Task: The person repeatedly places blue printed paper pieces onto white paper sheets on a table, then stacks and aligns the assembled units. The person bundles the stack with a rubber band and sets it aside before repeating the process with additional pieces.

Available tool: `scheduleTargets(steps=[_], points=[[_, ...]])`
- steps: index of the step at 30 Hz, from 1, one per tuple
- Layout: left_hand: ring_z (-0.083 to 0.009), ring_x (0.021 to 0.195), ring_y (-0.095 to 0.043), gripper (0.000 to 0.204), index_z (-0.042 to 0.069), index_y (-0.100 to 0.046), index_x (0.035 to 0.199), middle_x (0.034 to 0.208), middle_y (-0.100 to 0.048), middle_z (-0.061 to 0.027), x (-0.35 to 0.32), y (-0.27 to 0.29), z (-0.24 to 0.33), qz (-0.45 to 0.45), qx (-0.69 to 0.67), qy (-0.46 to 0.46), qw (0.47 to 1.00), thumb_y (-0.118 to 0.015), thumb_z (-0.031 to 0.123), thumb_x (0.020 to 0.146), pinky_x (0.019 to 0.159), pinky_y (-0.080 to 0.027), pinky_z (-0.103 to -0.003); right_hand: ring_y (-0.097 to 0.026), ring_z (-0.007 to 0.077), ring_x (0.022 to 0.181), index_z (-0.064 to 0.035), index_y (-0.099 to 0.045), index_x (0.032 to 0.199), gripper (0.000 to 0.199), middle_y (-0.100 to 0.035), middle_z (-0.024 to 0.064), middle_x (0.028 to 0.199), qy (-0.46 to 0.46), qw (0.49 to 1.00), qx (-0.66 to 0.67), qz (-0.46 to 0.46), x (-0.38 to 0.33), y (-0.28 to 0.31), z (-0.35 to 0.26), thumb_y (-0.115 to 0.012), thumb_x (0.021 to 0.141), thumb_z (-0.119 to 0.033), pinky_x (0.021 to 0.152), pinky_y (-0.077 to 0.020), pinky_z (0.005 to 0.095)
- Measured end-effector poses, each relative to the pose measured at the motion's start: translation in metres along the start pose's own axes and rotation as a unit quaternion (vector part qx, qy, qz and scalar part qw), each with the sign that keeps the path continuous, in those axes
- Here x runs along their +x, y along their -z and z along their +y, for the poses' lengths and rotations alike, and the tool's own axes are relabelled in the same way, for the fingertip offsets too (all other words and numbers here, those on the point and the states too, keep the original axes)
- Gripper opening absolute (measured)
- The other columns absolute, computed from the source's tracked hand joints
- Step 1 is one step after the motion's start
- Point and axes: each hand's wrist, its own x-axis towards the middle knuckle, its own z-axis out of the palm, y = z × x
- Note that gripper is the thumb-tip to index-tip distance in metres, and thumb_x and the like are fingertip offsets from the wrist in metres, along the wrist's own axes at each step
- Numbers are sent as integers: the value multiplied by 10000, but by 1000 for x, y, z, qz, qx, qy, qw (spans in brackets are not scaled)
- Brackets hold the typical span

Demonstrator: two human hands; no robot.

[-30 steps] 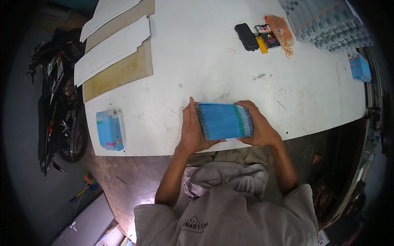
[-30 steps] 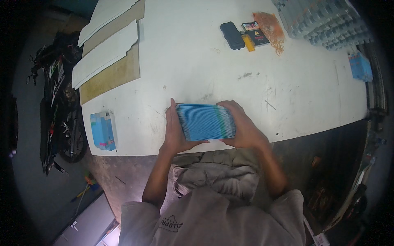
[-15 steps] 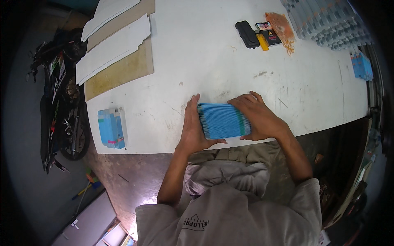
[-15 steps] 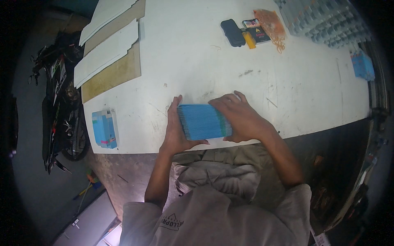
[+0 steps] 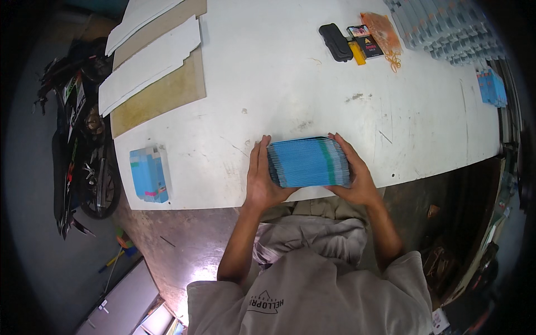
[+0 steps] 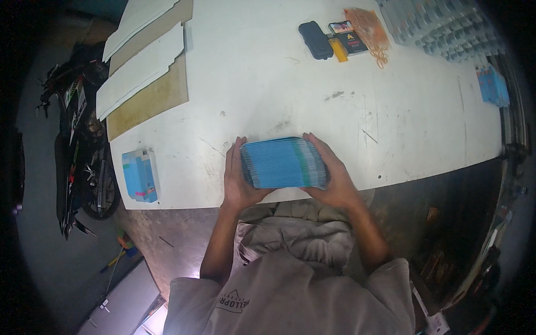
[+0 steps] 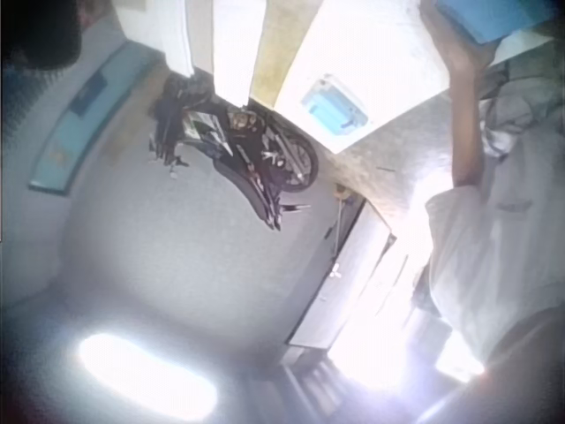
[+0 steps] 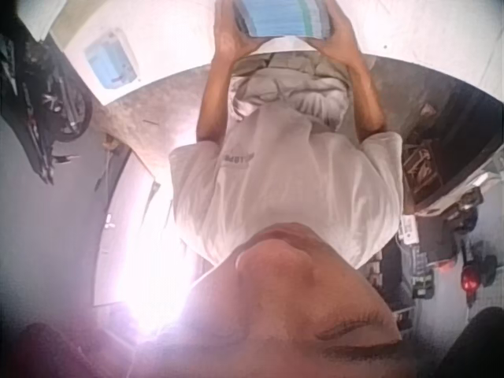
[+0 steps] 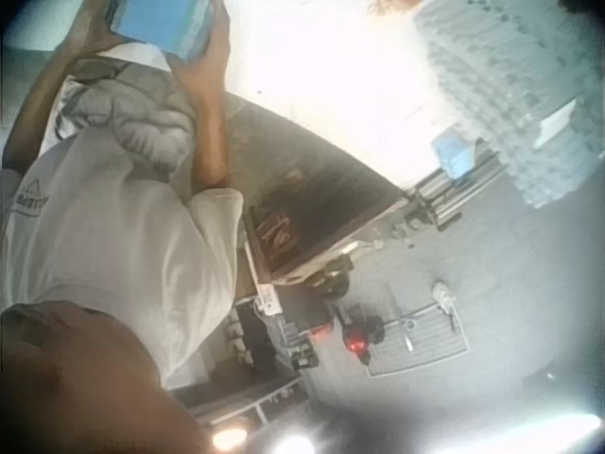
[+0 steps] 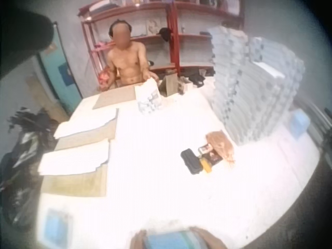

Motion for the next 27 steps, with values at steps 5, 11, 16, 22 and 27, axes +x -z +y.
scheduleTargets(steps=[5, 11, 16, 22, 27], points=[[-500, 1444, -415, 1450, -86, -175, 1621, 1606, -342, -335, 1, 2, 5, 0, 15, -13, 1000, -1038, 409, 566, 1181, -412, -562, -344, 322, 1566, -45, -244, 1680, 1162, -339, 203, 1698, -17, 994, 111, -4, -6, 2, 13, -865, 707, 90, 1271, -296, 445], [-556, 1559, -196, 1461, -68, -33, 1651, 1684, -167, -370, 5, 3, 11, -37, -16, -35, 999, -1002, 373, 651, 1229, -338, -585, -292, 310, 1584, -28, -166, 1684, 1134, -284, 208, 1717, -4, 994, 84, 64, -1, -23, -1, -779, 743, 125, 1289, -249, 416], [-578, 1546, -200, 1482, -72, 23, 1646, 1686, -89, -395, 3, 17, -1, -113, 24, -24, 993, -987, 376, 659, 1247, -296, -598, -205, 338, 1617, -29, -105, 1691, 1178, -198, 213, 1747, -6, 995, 89, 38, 7, -16, 0, -735, 709, 131, 1300, -217, 426], [-575, 1543, -211, 1565, -68, 63, 1643, 1689, -88, -391, -6, 11, -1, -89, 20, -43, 995, -1004, 425, 608, 1243, -289, -608, -172, 372, 1624, -30, 0, 1693, 1264, -154, 219, 1756, -12, 998, -26, 50, -5, -25, -2, -761, 693, 108, 1310, -192, 448], [-594, 1538, -196, 1629, -67, 113, 1632, 1681, -75, -408, -10, 16, 8, -99, 9, -29, 995, -1005, 500, 591, 1238, -276, -631, -144, 390, 1627, -26, 88, 1682, 1315, -129, 227, 1759, -14, 997, -63, 44, -14, -31, -9, -773, 695, 96, 1311, -192, 458]])
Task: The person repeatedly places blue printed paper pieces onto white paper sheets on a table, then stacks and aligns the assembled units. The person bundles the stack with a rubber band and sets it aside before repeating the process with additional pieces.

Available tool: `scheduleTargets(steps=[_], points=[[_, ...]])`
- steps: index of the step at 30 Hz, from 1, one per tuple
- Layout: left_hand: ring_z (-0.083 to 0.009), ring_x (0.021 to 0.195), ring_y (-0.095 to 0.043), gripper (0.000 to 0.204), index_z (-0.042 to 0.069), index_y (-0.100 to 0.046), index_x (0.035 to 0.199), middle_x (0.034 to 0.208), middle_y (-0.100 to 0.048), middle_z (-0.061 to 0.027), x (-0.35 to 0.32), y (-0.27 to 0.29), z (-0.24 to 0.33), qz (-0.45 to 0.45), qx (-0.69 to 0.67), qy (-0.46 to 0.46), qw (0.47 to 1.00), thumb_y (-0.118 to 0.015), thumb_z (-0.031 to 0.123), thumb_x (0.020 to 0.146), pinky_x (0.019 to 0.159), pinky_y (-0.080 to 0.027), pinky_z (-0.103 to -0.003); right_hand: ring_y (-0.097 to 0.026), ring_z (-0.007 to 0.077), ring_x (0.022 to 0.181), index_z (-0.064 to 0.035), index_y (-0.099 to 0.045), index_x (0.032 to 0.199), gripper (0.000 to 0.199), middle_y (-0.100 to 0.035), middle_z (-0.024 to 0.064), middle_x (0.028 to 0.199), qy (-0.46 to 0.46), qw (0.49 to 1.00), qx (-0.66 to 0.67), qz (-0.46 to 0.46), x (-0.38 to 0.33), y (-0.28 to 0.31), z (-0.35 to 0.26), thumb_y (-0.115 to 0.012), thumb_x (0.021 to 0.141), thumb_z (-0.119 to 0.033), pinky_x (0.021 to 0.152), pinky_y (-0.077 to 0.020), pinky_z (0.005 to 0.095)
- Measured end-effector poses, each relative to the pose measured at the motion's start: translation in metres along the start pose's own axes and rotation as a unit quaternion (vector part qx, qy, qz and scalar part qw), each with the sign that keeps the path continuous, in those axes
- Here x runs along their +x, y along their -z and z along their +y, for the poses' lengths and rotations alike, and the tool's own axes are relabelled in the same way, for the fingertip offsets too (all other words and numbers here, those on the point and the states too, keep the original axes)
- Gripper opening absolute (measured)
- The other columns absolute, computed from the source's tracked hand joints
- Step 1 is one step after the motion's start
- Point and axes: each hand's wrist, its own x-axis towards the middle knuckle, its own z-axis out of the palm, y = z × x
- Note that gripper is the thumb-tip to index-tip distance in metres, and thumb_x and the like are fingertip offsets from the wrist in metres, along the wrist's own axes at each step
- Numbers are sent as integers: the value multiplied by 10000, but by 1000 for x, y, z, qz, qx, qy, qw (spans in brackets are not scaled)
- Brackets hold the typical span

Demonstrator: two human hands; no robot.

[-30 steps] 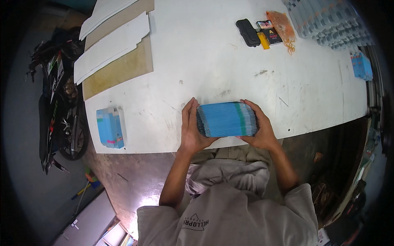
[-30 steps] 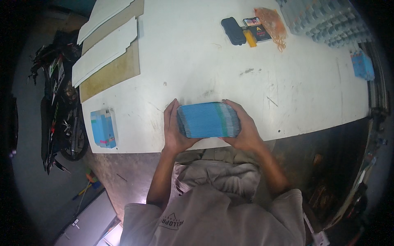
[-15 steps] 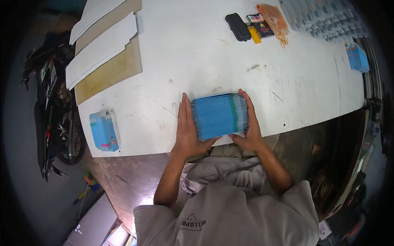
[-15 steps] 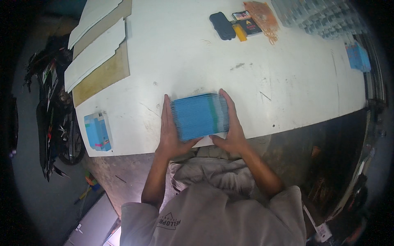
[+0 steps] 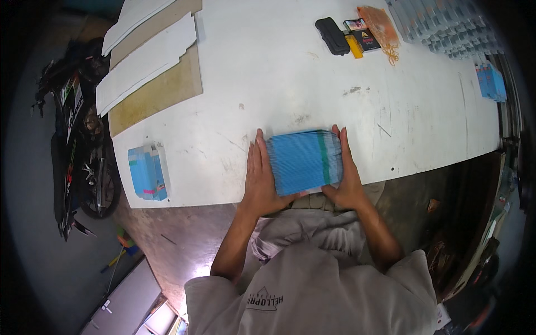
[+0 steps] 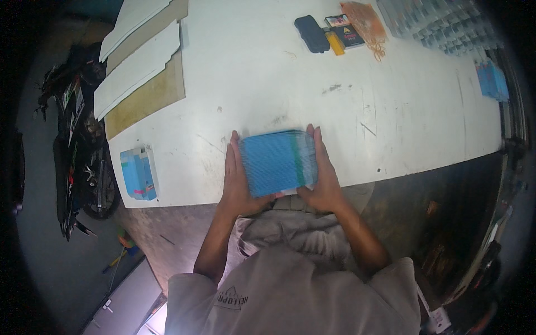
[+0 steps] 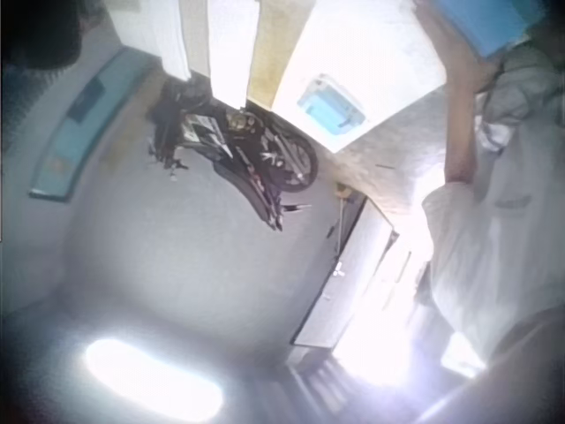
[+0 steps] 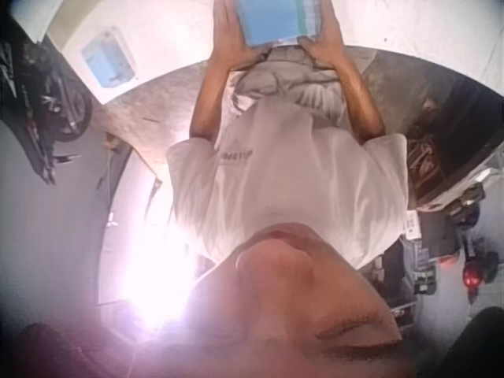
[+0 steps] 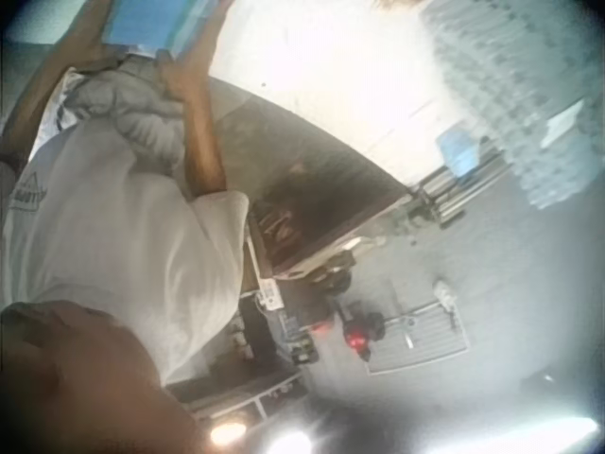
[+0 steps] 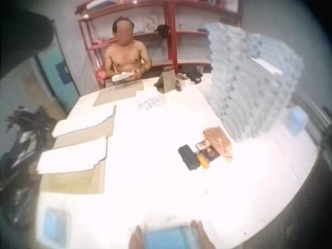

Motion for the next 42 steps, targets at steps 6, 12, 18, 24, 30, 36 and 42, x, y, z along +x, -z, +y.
scheduleTargets(steps=[6, 12, 18, 24, 30, 36, 42], points=[[-617, 1535, -161, 1648, -92, 153, 1610, 1667, -43, -434, 1, -1, -2, -6, 5, -20, 1000, -978, 570, 612, 1247, -225, -658, -153, 391, 1625, -18, 114, 1674, 1341, -119, 245, 1755, 2, 999, 41, 11, -1, -2, 4, -799, 696, 77, 1307, -211, 446], [-600, 1543, -175, 1540, -84, 76, 1633, 1675, -78, -419, 3, -4, -8, 2, -11, -27, 1000, -977, 459, 650, 1239, -277, -638, -255, 410, 1594, -39, 24, 1691, 1276, -175, 238, 1746, 13, 1000, -16, -13, -1, 10, 10, -807, 728, 58, 1286, -278, 434], [-596, 1514, -255, 1377, -129, -40, 1628, 1678, -126, -404, -9, -18, -12, 45, -36, -22, 998, -947, 285, 679, 1234, -312, -596, -320, 473, 1544, -78, -98, 1698, 1240, -285, 250, 1698, 55, 993, -103, 15, -8, 6, 14, -822, 697, 30, 1273, -323, 473], [-594, 1520, -239, 1366, -128, -11, 1627, 1680, -116, -402, -5, -8, -2, 29, -34, -26, 999, -931, 280, 703, 1236, -289, -607, -382, 509, 1490, -89, -208, 1683, 1180, -294, 277, 1673, 89, 965, -246, -15, -1, 17, 1, -833, 687, 5, 1237, -378, 523], [-596, 1525, -222, 1354, -130, 9, 1623, 1683, -85, -403, -9, -7, -4, 16, -45, -19, 999, -919, 318, 745, 1235, -281, -617, -319, 443, 1556, -10, -159, 1677, 1122, -259, 266, 1704, 12, 1000, -14, 12, -5, 5, -4, -756, 730, 63, 1265, -319, 469], [-607, 1524, -215, 1338, -132, 13, 1622, 1669, -79, -429, -8, -12, -6, 25, -29, -34, 999, -907, 326, 766, 1233, -287, -618, -256, 346, 1604, -21, -128, 1695, 1142, -225, 230, 1741, 32, 998, 32, 49, -8, -4, 16, -689, 713, 147, 1276, -273, 428], [-607, 1522, -219, 1338, -133, 12, 1623, 1668, -91, -429, -9, -17, -13, 37, -44, -30, 998, -910, 306, 758, 1231, -296, -614, -235, 343, 1609, 13, -118, 1683, 1114, -237, 233, 1734, -9, 997, 79, 22, -7, 1, 16, -625, 703, 167, 1297, -212, 426]])
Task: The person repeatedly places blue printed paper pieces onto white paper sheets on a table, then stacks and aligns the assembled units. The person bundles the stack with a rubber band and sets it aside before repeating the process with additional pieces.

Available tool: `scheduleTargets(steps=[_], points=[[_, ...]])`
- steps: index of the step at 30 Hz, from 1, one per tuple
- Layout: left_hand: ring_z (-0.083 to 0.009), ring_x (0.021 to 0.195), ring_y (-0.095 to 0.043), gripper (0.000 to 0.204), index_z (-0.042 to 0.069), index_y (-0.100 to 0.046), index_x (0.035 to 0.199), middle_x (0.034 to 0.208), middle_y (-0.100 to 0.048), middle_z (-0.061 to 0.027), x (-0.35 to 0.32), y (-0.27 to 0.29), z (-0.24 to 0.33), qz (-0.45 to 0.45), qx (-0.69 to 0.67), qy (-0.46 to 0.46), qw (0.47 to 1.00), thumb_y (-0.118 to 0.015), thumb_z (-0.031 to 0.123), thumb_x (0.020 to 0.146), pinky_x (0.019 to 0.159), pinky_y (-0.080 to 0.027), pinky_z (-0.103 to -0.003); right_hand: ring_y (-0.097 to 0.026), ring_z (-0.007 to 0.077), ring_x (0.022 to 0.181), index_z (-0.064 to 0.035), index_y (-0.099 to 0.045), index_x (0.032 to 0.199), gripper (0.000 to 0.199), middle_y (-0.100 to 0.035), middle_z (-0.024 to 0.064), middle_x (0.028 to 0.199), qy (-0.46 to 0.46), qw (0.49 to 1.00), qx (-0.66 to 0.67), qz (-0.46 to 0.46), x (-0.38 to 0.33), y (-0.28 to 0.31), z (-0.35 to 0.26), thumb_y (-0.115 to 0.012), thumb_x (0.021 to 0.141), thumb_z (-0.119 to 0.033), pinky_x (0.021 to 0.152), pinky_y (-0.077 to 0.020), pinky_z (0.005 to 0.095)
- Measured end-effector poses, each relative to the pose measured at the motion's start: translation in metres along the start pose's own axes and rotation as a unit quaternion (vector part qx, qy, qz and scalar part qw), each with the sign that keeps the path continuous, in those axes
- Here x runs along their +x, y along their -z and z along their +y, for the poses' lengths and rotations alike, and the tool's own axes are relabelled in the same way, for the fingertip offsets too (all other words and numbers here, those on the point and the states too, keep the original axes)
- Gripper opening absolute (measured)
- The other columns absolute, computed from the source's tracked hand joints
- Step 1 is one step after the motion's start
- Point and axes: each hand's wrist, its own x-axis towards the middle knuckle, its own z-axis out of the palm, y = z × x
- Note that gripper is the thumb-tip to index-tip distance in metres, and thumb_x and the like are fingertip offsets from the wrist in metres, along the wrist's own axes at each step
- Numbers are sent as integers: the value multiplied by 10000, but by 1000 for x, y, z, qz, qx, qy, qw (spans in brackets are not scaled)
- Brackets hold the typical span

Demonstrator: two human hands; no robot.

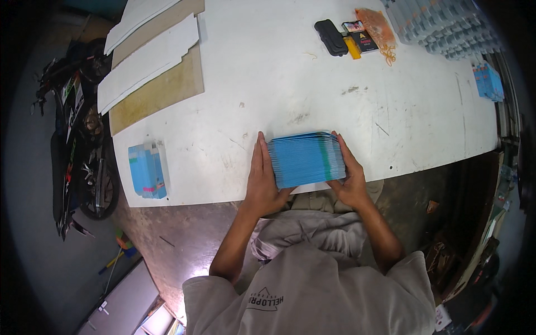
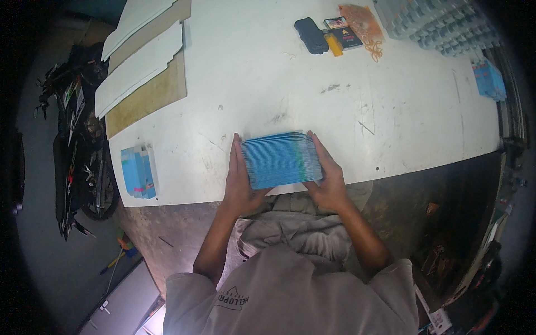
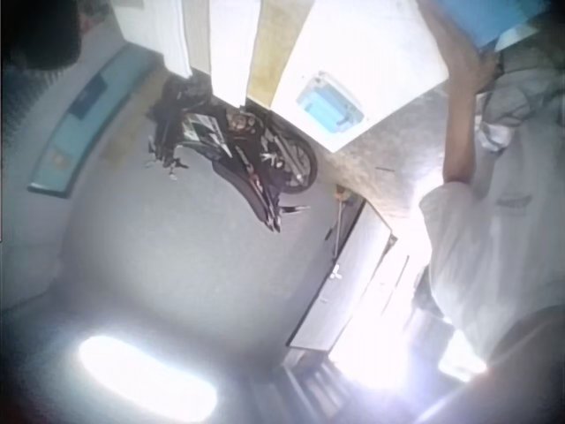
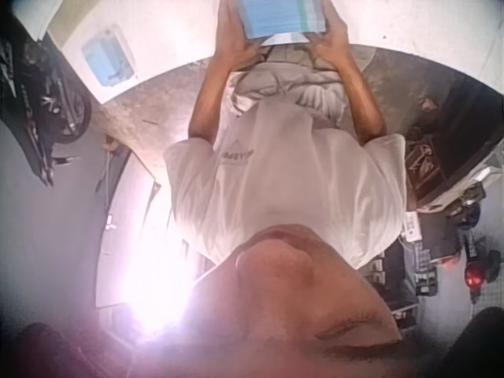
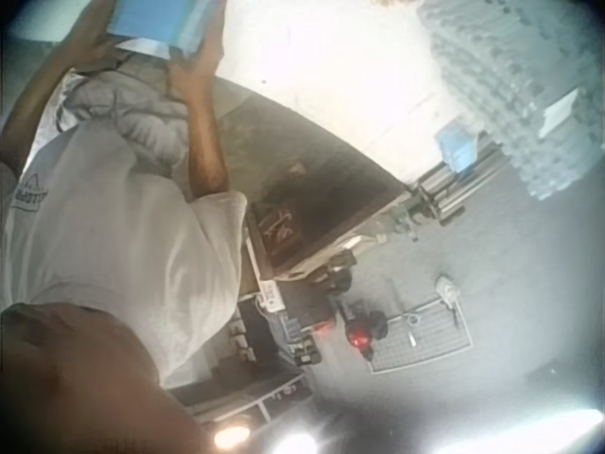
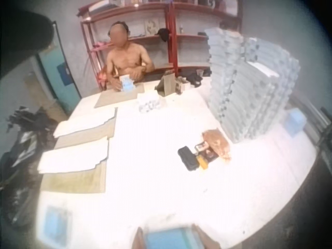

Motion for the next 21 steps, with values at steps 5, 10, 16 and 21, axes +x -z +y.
scheduleTargets(steps=[5, 10, 16, 21], points=[[-600, 1534, -209, 1357, -102, 50, 1634, 1675, -86, -419, 4, 3, 10, 1, -1, 5, 1000, -915, 245, 746, 1244, -276, -604, -209, 347, 1611, 30, -128, 1673, 1074, -215, 233, 1732, 18, 996, 64, 51, -2, -19, -1, -511, 677, 154, 1304, -180, 427], [-596, 1511, -245, 1337, -142, -12, 1620, 1674, -125, -402, 2, 0, 4, 15, 15, -9, 1000, -918, 299, 741, 1226, -286, -629, -207, 361, 1608, 36, -144, 1666, 1063, -219, 247, 1723, 12, 997, 65, 47, 0, -18, 0, -499, 667, 119, 1306, -166, 442], [-588, 1498, -256, 1307, -154, -51, 1609, 1652, -183, -396, 9, 13, 12, 19, 16, -2, 1000, -917, 313, 748, 1238, -234, -654, -245, 382, 1592, 42, -155, 1658, 1047, -253, 263, 1702, 71, 996, 8, 56, 4, -15, -11, -538, 685, 106, 1302, -182, 452], [-574, 1492, -273, 1312, -153, -67, 1606, 1647, -211, -376, 13, 7, -1, 8, 57, 1, 998, -922, 356, 750, 1249, -197, -668, -287, 403, 1570, 43, -166, 1652, 1030, -287, 275, 1677, 49, 998, -29, 41, 9, -15, -7, -590, 714, 88, 1290, -217, 458]])
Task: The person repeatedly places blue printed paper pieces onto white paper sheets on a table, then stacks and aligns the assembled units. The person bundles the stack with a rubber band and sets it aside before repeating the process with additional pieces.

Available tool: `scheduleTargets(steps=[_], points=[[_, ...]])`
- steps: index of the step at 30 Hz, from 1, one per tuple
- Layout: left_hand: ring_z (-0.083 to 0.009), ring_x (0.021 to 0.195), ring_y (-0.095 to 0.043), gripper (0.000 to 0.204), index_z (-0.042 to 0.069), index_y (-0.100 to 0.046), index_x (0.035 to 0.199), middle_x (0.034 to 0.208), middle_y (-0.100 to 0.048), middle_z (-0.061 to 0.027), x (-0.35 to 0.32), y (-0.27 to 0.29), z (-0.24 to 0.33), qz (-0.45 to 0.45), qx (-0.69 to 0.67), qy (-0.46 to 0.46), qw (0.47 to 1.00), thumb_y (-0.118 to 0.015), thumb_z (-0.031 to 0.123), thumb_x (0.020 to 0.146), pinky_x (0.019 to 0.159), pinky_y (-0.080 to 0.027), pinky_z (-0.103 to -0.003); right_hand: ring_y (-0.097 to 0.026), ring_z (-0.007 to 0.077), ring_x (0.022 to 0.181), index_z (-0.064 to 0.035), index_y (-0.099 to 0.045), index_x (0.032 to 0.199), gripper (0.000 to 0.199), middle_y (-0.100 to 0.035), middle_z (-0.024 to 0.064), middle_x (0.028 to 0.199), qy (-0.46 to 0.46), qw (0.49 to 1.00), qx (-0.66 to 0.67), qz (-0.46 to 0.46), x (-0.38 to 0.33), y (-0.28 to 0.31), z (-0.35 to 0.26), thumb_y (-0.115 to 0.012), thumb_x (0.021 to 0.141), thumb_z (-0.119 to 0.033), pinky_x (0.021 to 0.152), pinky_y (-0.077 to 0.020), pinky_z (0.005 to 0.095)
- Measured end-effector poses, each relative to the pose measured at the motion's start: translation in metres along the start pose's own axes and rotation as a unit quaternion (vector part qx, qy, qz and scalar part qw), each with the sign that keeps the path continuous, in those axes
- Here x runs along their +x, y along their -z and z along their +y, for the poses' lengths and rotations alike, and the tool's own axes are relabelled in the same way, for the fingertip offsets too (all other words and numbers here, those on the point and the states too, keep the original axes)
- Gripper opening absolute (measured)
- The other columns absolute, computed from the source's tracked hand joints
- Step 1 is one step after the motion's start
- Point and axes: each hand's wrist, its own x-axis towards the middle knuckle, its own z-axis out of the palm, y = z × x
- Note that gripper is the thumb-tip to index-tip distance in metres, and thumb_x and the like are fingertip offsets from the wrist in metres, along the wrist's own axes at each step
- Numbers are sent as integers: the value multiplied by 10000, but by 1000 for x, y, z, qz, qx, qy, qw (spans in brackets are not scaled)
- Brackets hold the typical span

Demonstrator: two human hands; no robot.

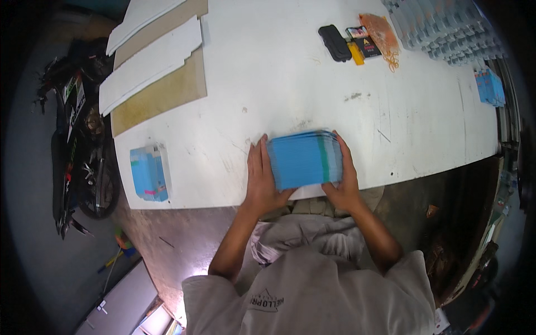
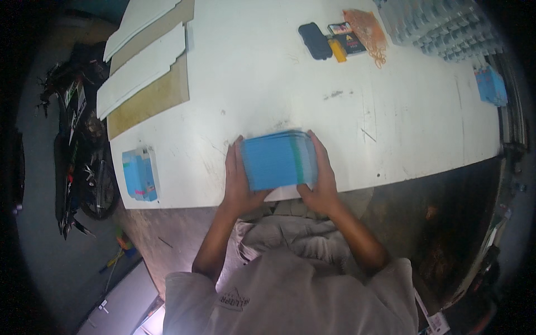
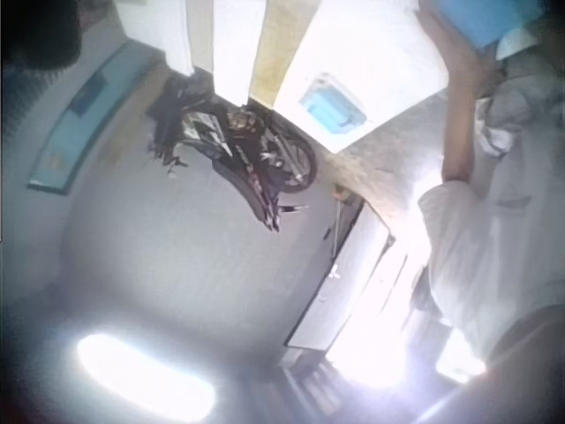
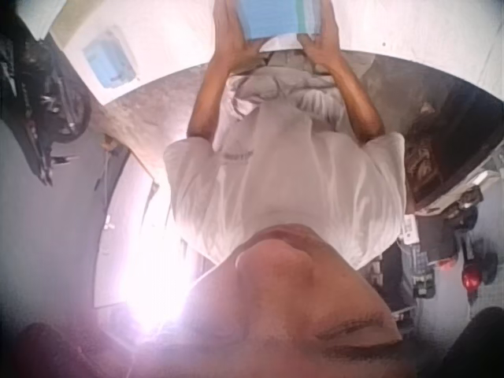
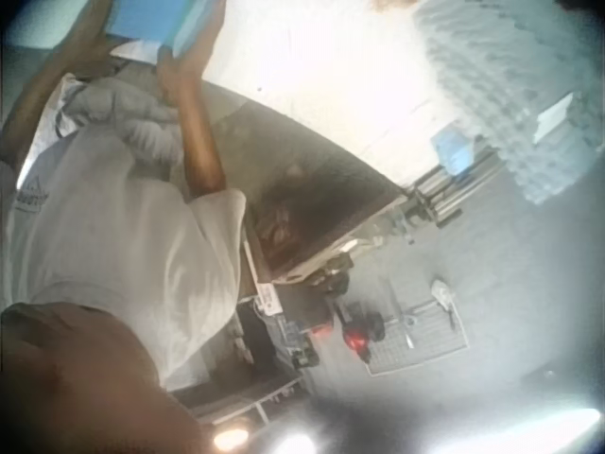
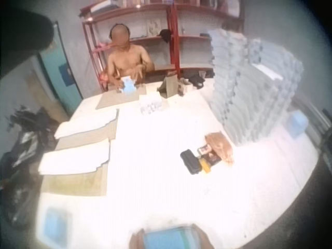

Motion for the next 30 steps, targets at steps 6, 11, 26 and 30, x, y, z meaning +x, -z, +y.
scheduleTargets(steps=[6, 11, 26, 30], points=[[-578, 1472, -296, 1312, -122, -83, 1617, 1633, -263, -356, 2, -3, 0, 14, 12, -10, 1000, -939, 351, 744, 1215, -262, -657, -360, 418, 1527, 20, -173, 1658, 1055, -358, 287, 1623, -22, 998, -53, -21, 5, 8, 7, -642, 714, 64, 1254, -300, 472], [-519, 1428, -392, 1357, -111, -93, 1622, 1536, -415, -311, 3, 1, 0, 34, -56, 32, 997, -971, 352, 696, 1202, -302, -637, -498, 432, 1367, -64, -215, 1665, 1173, -454, 262, 1480, -85, 987, -114, -81, 27, 26, -22, -800, 651, 9, 1138, -439, 500], [-355, 1095, -618, 842, 15, -571, 1313, 1202, -619, -163, 59, 36, 33, -109, 99, -18, 989, -963, 221, 597, 997, -500, -480, -584, 376, 1236, 19, -572, 1292, 731, -627, 189, 1243, 122, 909, -346, -199, 74, 31, -34, -867, 630, -71, 1147, -409, 498], [-334, 1024, -628, 797, 0, -567, 1279, 1118, -637, -155, 67, 33, 32, -115, 133, -64, 982, -931, 232, 609, 879, -523, -445, -604, 338, 1236, -2, -563, 1319, 754, -651, 164, 1222, 142, 887, -379, -224, 81, 39, -40, -864, 633, -86, 1194, -362, 519]])
